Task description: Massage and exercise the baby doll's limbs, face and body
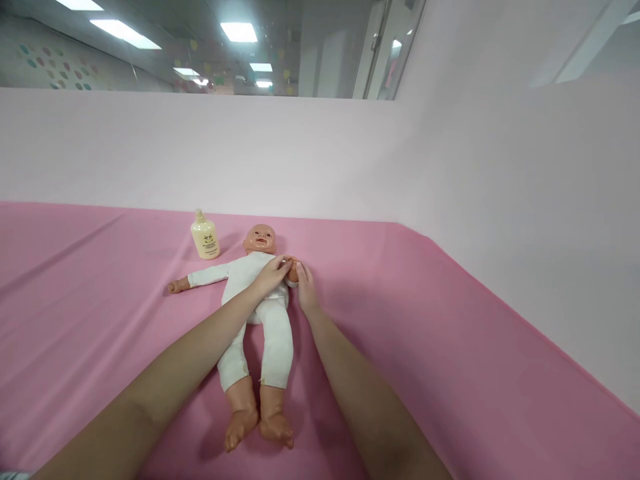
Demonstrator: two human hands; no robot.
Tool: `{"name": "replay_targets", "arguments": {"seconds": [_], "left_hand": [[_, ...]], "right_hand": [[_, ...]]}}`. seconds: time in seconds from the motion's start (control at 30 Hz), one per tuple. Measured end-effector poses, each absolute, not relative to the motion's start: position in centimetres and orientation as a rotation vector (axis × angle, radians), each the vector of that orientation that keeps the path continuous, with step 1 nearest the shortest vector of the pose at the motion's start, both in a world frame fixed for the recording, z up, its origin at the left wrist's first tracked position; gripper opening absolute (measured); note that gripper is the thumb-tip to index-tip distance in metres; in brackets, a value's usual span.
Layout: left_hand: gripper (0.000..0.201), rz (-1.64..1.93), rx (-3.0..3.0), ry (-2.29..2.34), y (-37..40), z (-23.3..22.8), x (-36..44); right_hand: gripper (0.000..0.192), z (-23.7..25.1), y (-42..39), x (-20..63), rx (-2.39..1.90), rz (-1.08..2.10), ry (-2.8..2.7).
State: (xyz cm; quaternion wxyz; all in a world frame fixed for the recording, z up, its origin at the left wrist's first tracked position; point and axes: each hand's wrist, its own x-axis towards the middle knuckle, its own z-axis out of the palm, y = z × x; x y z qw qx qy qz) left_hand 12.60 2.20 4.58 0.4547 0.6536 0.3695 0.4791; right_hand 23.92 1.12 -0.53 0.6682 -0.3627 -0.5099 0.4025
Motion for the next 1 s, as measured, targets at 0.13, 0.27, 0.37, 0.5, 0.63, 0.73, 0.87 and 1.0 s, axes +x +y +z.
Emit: {"name": "replay_targets", "arguments": {"seconds": [0.13,0.27,0.37,0.5,0.63,0.73,0.87,1.0], "left_hand": [[0.019,1.158,1.58,0.893,1.96,4.79,12.53],[0.018,1.182,1.584,0.921,1.93,4.84,12.42],[0.021,1.168,1.585,0.936,2.09,4.75,12.36],[0.021,1.165,1.604,0.949,2.24,4.63,12.31],[0.02,1.17,1.588,0.939,2.26,4.59,12.32],[0.019,1.184,1.58,0.952,2.31,4.54,12.4],[0.02,1.185,1.589,0.972,2.41,4.52,12.45],[0.021,1.177,1.595,0.978,2.44,4.55,12.45]], "right_hand": [[0.043,0.29,0.37,23.74,-0.807,0.985,-1.133],[0.039,0.53,0.13,23.82,-0.802,1.018,-1.127],[0.037,0.41,0.3,23.91,-0.795,1.015,-1.134],[0.036,0.26,0.48,23.94,-0.793,1.0,-1.145],[0.037,0.29,0.43,23.94,-0.791,1.023,-1.153],[0.037,0.35,0.36,23.91,-0.791,1.031,-1.154],[0.046,0.37,0.35,23.89,-0.77,1.046,-1.144],[0.051,0.24,0.44,23.94,-0.772,1.057,-1.141]]}}
